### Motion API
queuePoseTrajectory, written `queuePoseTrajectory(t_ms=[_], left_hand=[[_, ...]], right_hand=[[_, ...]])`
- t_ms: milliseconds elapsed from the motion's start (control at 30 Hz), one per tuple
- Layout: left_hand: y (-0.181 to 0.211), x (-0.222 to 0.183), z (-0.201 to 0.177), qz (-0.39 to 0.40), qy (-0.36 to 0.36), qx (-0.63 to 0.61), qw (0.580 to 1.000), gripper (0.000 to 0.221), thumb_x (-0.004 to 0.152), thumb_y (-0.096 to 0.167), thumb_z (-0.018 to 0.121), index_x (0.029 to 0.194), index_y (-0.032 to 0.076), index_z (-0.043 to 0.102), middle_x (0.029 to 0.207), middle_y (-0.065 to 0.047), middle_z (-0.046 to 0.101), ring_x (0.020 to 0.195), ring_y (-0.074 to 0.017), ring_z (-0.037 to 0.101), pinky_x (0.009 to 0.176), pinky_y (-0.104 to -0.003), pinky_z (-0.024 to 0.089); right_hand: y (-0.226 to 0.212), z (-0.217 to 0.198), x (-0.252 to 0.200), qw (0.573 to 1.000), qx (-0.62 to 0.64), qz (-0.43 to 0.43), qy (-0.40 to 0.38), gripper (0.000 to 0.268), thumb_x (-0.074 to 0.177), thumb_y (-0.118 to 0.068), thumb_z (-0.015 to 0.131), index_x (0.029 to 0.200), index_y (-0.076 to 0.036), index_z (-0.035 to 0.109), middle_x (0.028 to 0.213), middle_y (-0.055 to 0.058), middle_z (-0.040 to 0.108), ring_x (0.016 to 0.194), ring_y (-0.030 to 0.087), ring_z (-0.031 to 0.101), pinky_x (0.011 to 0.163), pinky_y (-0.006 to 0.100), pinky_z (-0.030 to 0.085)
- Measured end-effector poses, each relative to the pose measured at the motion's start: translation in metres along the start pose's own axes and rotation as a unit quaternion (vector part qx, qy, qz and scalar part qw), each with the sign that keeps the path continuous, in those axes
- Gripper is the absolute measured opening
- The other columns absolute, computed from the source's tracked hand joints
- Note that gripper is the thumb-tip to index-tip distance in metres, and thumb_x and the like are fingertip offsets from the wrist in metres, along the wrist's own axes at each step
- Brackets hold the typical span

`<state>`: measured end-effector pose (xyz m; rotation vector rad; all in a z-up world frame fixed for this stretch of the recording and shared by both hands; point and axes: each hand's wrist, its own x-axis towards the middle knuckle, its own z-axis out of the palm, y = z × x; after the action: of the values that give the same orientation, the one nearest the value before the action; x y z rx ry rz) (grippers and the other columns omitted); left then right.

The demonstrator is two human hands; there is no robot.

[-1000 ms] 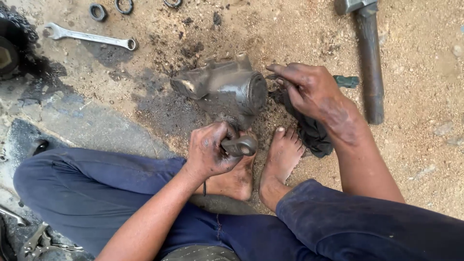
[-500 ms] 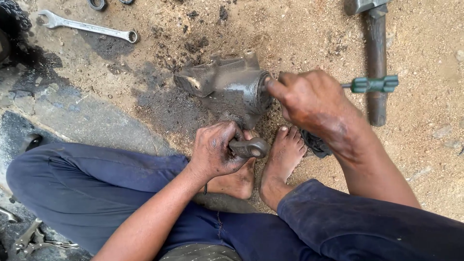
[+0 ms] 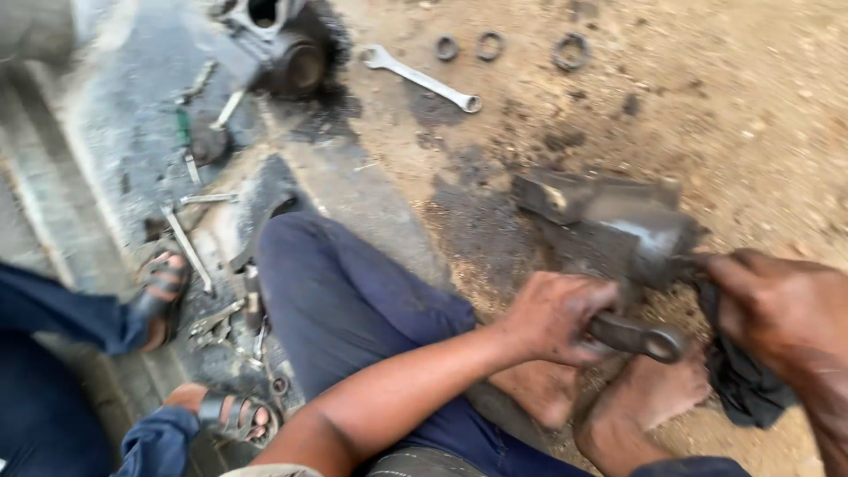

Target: Repairing or cleaning a mechanical component on the ground using various tools.

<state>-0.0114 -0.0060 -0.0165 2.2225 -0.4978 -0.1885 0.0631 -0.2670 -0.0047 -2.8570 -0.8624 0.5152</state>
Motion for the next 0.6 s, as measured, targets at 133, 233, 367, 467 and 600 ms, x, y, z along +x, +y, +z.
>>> queuePoseTrajectory(t_ms=[133,233,367,467,600], left_hand=[[-0.006,-0.001,0.015,-0.01,-0.013,-0.001,1.0,0.036,0.078,0.04,0.076,0.098,0.018,0.055,0.081,0.001,0.063,0.076,-0.0187,0.069,0.068,-0.036,0.055],[-0.009,-0.002,0.016,-0.005,-0.019,-0.002,1.0,0.035,0.08,0.041,0.075,0.098,0.018,0.054,0.081,0.002,0.063,0.075,-0.0164,0.068,0.068,-0.033,0.056],[-0.003,-0.001,0.009,-0.004,-0.021,-0.025,0.999,0.035,0.08,0.041,0.074,0.1,0.019,0.056,0.08,0.003,0.063,0.079,-0.0164,0.069,0.07,-0.034,0.056],[0.003,0.0,0.006,-0.003,-0.018,-0.022,1.0,0.036,0.08,0.041,0.074,0.101,0.018,0.056,0.082,0.002,0.064,0.084,-0.0187,0.07,0.071,-0.036,0.056],[0.002,0.003,0.005,-0.007,-0.024,-0.01,1.0,0.037,0.081,0.042,0.075,0.101,0.017,0.056,0.086,0.0,0.065,0.088,-0.021,0.07,0.072,-0.037,0.056]], right_hand=[[0.026,0.038,0.021,0.992,0.044,-0.012,0.115,0.045,0.082,0.002,0.065,0.123,-0.013,0.074,0.083,0.013,0.07,0.06,0.023,0.067,0.054,0.035,0.057],[0.038,0.067,0.017,0.993,0.04,-0.021,0.113,0.047,0.081,0.005,0.065,0.125,-0.009,0.073,0.083,0.014,0.07,0.058,0.021,0.066,0.053,0.034,0.057],[0.011,0.057,-0.013,0.997,0.055,0.008,0.055,0.044,0.084,-0.001,0.069,0.126,-0.012,0.073,0.083,0.011,0.071,0.062,0.022,0.069,0.056,0.036,0.059],[0.032,0.108,-0.029,0.996,-0.026,0.019,-0.089,0.05,0.086,-0.02,0.072,0.136,-0.018,0.068,0.086,0.006,0.072,0.062,0.014,0.071,0.058,0.03,0.062],[0.057,0.147,-0.049,0.955,0.221,-0.068,0.187,0.031,0.096,-0.009,0.057,0.127,-0.01,0.064,0.095,0.012,0.07,0.079,0.021,0.072,0.07,0.03,0.06]])
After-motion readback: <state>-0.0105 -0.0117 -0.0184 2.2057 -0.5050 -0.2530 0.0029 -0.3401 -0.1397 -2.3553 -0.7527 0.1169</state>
